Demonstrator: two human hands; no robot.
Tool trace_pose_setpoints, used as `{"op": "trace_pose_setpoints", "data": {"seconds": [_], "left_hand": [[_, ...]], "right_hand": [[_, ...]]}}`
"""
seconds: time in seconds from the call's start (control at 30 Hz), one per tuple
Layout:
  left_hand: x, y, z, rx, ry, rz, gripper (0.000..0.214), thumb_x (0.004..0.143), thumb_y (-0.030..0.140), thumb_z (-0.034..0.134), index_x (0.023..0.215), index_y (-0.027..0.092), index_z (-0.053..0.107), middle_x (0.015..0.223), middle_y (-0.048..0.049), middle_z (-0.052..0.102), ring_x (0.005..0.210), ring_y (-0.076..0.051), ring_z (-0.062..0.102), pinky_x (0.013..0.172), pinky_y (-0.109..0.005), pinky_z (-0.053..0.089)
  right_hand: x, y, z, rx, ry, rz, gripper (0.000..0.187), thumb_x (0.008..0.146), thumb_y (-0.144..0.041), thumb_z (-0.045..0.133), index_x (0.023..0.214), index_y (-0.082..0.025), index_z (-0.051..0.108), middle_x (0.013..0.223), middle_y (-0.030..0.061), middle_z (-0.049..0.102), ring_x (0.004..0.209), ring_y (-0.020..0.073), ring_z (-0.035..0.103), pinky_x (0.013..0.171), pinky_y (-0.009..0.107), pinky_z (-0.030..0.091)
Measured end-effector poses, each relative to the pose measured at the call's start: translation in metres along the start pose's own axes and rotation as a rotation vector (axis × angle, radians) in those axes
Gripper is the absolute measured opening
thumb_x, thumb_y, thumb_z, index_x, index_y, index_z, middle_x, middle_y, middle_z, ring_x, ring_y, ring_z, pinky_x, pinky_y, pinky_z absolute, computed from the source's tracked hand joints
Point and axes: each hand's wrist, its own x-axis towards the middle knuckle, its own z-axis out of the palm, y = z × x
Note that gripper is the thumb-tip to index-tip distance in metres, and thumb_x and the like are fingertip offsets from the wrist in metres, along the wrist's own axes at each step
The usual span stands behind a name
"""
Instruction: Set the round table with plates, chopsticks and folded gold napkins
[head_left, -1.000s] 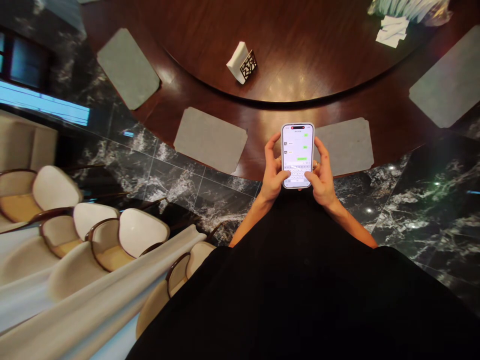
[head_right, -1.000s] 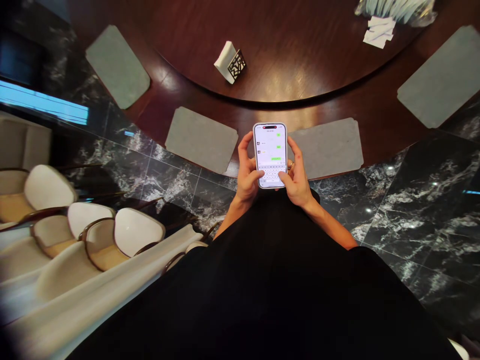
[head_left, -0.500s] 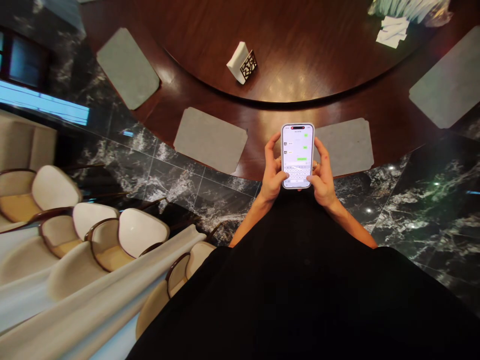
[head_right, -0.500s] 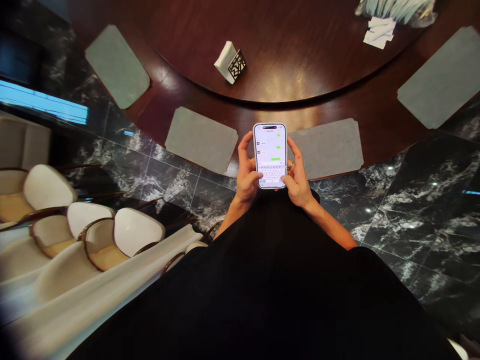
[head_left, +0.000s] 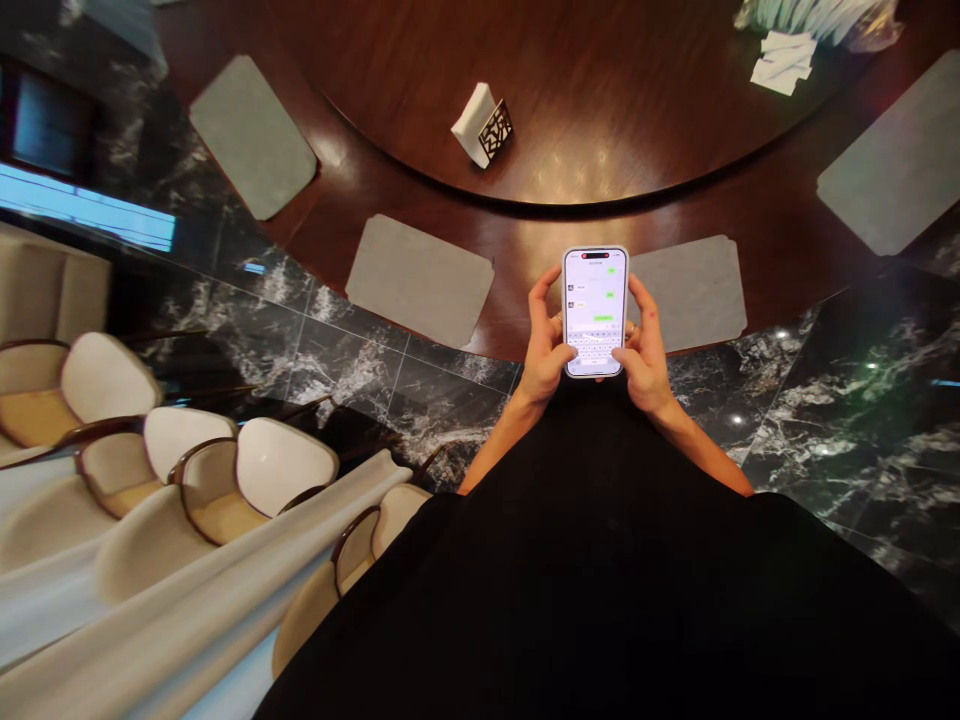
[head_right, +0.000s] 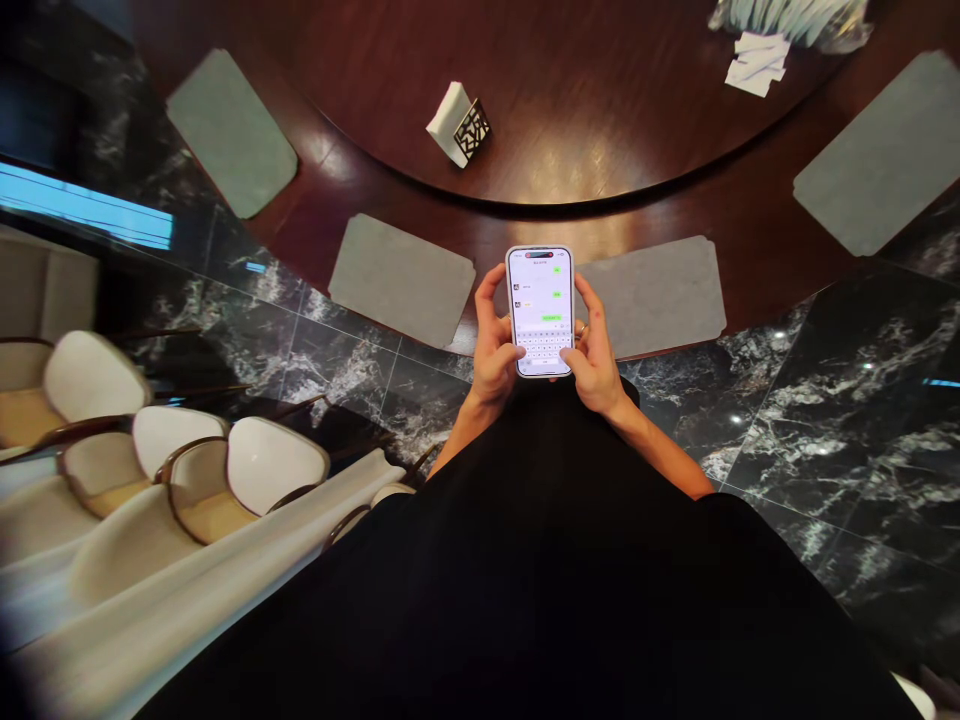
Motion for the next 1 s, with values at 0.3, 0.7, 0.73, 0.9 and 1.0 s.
{"op": "trace_pose_setpoints", "data": {"seconds": [0.3, 0.7, 0.73, 0.9, 1.0], "left_hand": [[-0.003, -0.002, 0.001, -0.063, 0.025, -0.038, 0.126, 0.093, 0.063, 0.083, 0.181, 0.048, -0.006, 0.169, -0.0142, 0.062, 0.124, -0.042, 0.082, 0.090, -0.059, 0.077], [-0.004, -0.007, -0.004, 0.020, 0.026, -0.011, 0.127, 0.092, 0.070, 0.083, 0.182, 0.045, -0.003, 0.164, -0.0156, 0.064, 0.126, -0.041, 0.081, 0.091, -0.056, 0.076], [-0.004, -0.008, -0.004, 0.020, 0.027, -0.006, 0.127, 0.092, 0.070, 0.083, 0.182, 0.044, -0.003, 0.163, -0.0157, 0.065, 0.126, -0.041, 0.081, 0.092, -0.056, 0.076], [-0.005, -0.003, -0.001, -0.013, 0.042, -0.033, 0.126, 0.093, 0.073, 0.081, 0.182, 0.045, -0.003, 0.163, -0.0157, 0.065, 0.127, -0.042, 0.080, 0.092, -0.059, 0.076], [-0.005, 0.003, 0.003, -0.030, 0.032, -0.062, 0.122, 0.094, 0.075, 0.077, 0.180, 0.049, -0.005, 0.166, -0.0137, 0.063, 0.128, -0.043, 0.079, 0.089, -0.059, 0.076]], "right_hand": [[-0.007, 0.021, -0.006, -0.036, 0.097, -0.037, 0.124, 0.091, -0.058, 0.083, 0.188, -0.043, 0.008, 0.175, 0.0125, 0.055, 0.122, 0.0366, 0.077, 0.082, 0.050, 0.078], [-0.008, 0.035, -0.009, -0.046, 0.201, -0.008, 0.118, 0.097, -0.075, 0.077, 0.186, -0.043, 0.006, 0.173, 0.0136, 0.055, 0.123, 0.0343, 0.078, 0.090, 0.051, 0.077], [-0.008, 0.034, -0.008, -0.069, 0.191, -0.022, 0.120, 0.097, -0.077, 0.076, 0.186, -0.043, 0.004, 0.174, 0.0136, 0.054, 0.124, 0.0343, 0.077, 0.090, 0.051, 0.077], [-0.011, 0.034, -0.008, -0.052, 0.129, -0.013, 0.127, 0.096, -0.083, 0.072, 0.186, -0.041, -0.007, 0.163, 0.0155, 0.063, 0.111, 0.0338, 0.081, 0.077, 0.049, 0.077], [-0.015, 0.036, -0.009, -0.019, 0.118, 0.005, 0.127, 0.096, -0.080, 0.072, 0.186, -0.042, -0.009, 0.156, 0.0145, 0.067, 0.103, 0.0325, 0.081, 0.074, 0.050, 0.076]]}}
